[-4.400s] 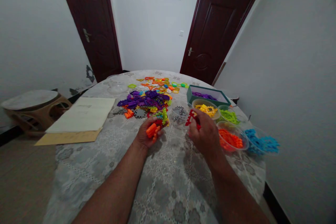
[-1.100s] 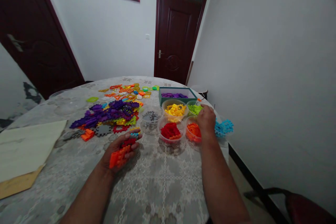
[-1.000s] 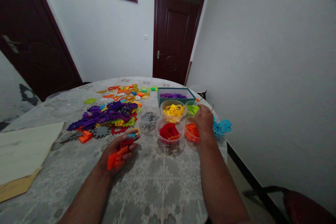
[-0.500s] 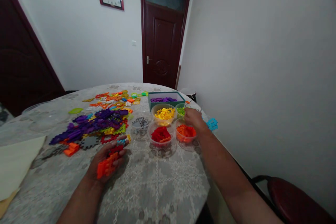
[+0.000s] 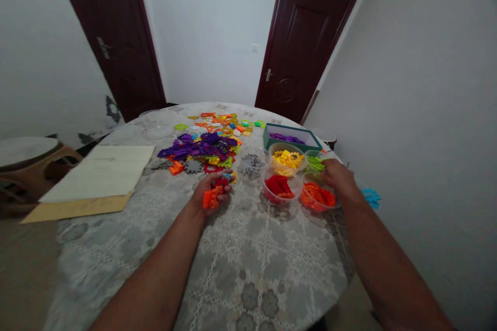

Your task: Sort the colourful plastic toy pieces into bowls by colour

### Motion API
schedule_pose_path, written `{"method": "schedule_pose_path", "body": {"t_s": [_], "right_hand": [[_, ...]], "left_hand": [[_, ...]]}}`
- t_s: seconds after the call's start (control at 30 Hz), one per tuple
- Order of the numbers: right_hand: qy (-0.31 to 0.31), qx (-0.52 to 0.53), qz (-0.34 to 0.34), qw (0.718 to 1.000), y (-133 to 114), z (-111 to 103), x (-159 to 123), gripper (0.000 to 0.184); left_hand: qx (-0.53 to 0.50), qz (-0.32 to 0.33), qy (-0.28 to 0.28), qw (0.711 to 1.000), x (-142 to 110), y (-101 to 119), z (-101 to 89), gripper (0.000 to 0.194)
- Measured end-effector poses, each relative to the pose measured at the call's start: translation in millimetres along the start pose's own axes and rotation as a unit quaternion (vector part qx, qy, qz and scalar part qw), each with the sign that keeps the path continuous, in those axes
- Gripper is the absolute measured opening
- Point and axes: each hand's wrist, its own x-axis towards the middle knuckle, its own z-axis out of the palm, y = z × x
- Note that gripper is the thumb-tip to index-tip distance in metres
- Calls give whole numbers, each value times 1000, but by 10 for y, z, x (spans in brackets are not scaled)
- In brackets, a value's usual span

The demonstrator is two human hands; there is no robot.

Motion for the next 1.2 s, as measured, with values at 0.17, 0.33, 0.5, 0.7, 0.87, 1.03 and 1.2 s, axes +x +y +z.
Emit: {"method": "schedule_pose_path", "body": {"t_s": [0.17,0.33,0.5,0.7,0.87,1.03,1.2], "right_hand": [[78,-10,23,997,-118,-44,-35,45],[199,139,-120,963,-559,-358,-387,40],[141,320,-302,887,-1259,-558,-909,29],[81,362,-370,852,-1900,-430,-1181,30],[39,373,-357,855,-2127,-337,-1175,31],[13,402,-329,854,-2169,-305,-1180,30],[67,470,-258,841,-2107,-364,-1228,25]], "left_hand": [[-15,-6,-14,1000,10,-1,-27,35],[-16,-20,-49,998,-2,-8,-39,31],[-4,-36,-95,995,-26,-20,-41,33],[16,-74,-147,986,-39,-52,-33,36],[41,-111,-110,987,-46,-81,-6,29],[59,-119,-90,987,-39,-79,8,28],[77,-109,-66,989,-26,-50,23,26]]}}
